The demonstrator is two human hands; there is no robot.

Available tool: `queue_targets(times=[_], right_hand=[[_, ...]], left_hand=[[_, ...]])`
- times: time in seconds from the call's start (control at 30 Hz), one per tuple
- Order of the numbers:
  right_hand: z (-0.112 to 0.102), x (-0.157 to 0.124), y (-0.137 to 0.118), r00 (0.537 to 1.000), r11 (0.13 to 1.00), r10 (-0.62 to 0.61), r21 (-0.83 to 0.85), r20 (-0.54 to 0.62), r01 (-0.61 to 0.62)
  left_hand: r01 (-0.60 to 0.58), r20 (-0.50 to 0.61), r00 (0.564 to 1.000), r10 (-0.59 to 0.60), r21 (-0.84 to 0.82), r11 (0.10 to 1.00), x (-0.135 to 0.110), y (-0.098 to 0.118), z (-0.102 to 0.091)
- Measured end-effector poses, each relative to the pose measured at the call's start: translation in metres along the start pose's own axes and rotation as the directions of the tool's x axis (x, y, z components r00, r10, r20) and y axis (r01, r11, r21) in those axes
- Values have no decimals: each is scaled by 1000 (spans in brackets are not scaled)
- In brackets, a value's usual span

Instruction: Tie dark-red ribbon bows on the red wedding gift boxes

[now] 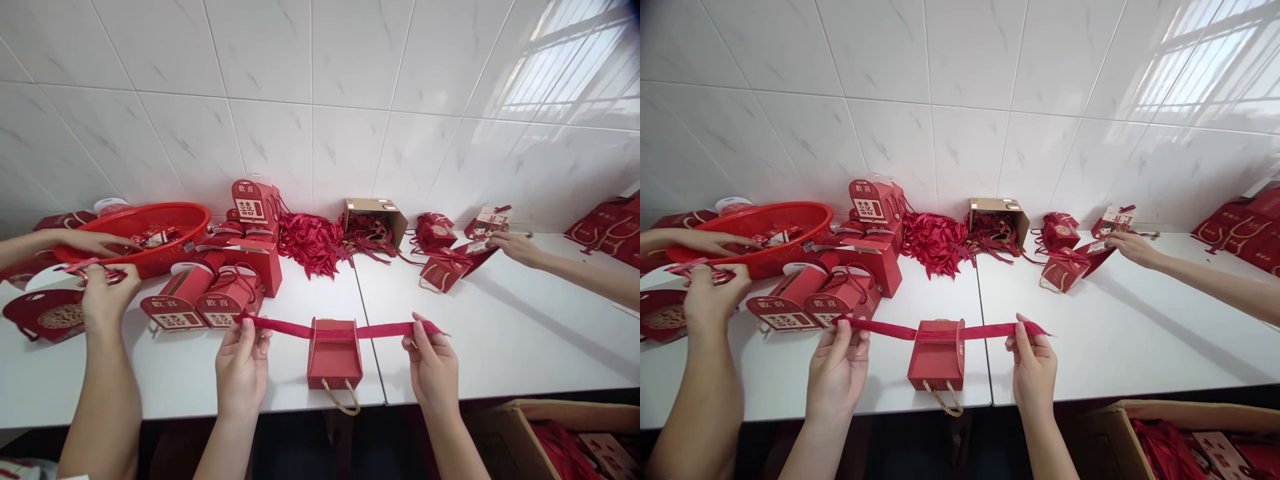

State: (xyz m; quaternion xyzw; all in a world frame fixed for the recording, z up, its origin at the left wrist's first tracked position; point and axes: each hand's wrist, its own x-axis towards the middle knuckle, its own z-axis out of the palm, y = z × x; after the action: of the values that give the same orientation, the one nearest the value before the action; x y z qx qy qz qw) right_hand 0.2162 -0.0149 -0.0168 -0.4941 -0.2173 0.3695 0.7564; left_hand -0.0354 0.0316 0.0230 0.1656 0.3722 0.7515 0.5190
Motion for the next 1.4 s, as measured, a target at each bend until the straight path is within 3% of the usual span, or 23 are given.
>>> queue_targets(times=[0.1, 0.23, 0.43, 0.53, 0.7, 0.9, 0.97, 1.1, 1.13, 1.3, 1.4], right_hand=[[9, 4, -17, 981, 974, -192, -128, -11, 189], [24, 8, -41, 915, 875, -401, -278, 41, 396], [57, 9, -70, 826, 780, -498, -278, 264, 560], [73, 7, -79, 831, 847, -408, -182, 377, 499], [94, 3, -89, 837, 922, -289, -99, 465, 374], [111, -1, -90, 816, 946, -36, -242, 577, 213], [112, -3, -87, 774, 944, -6, -252, 633, 213], [107, -10, -81, 592, 960, -86, -93, 802, 265], [106, -11, -79, 570, 962, -90, -78, 817, 263], [102, -9, -72, 611, 983, 16, -125, 792, 136], [97, -2, -68, 581, 988, 31, -113, 813, 106]], left_hand=[[-133, 83, 988, 127, 68, 989, 0, 10, 14], [-250, 215, 951, 221, 120, 961, -2, 19, 35], [-377, 443, 858, 259, 201, 904, -8, 25, 67], [-423, 494, 829, 261, 250, 871, -12, 27, 78], [-426, 559, 799, 219, 270, 864, -15, 28, 85], [-472, 750, 658, 61, 349, 809, -28, 35, 87], [-466, 768, 641, -9, 398, 790, -31, 36, 87], [-440, 732, 676, -84, 492, 751, -30, 34, 86], [-444, 724, 683, -92, 512, 735, -29, 33, 85], [-456, 717, 678, -161, 583, 672, -27, 35, 80], [-380, 715, 636, -290, 617, 689, -23, 35, 76]])
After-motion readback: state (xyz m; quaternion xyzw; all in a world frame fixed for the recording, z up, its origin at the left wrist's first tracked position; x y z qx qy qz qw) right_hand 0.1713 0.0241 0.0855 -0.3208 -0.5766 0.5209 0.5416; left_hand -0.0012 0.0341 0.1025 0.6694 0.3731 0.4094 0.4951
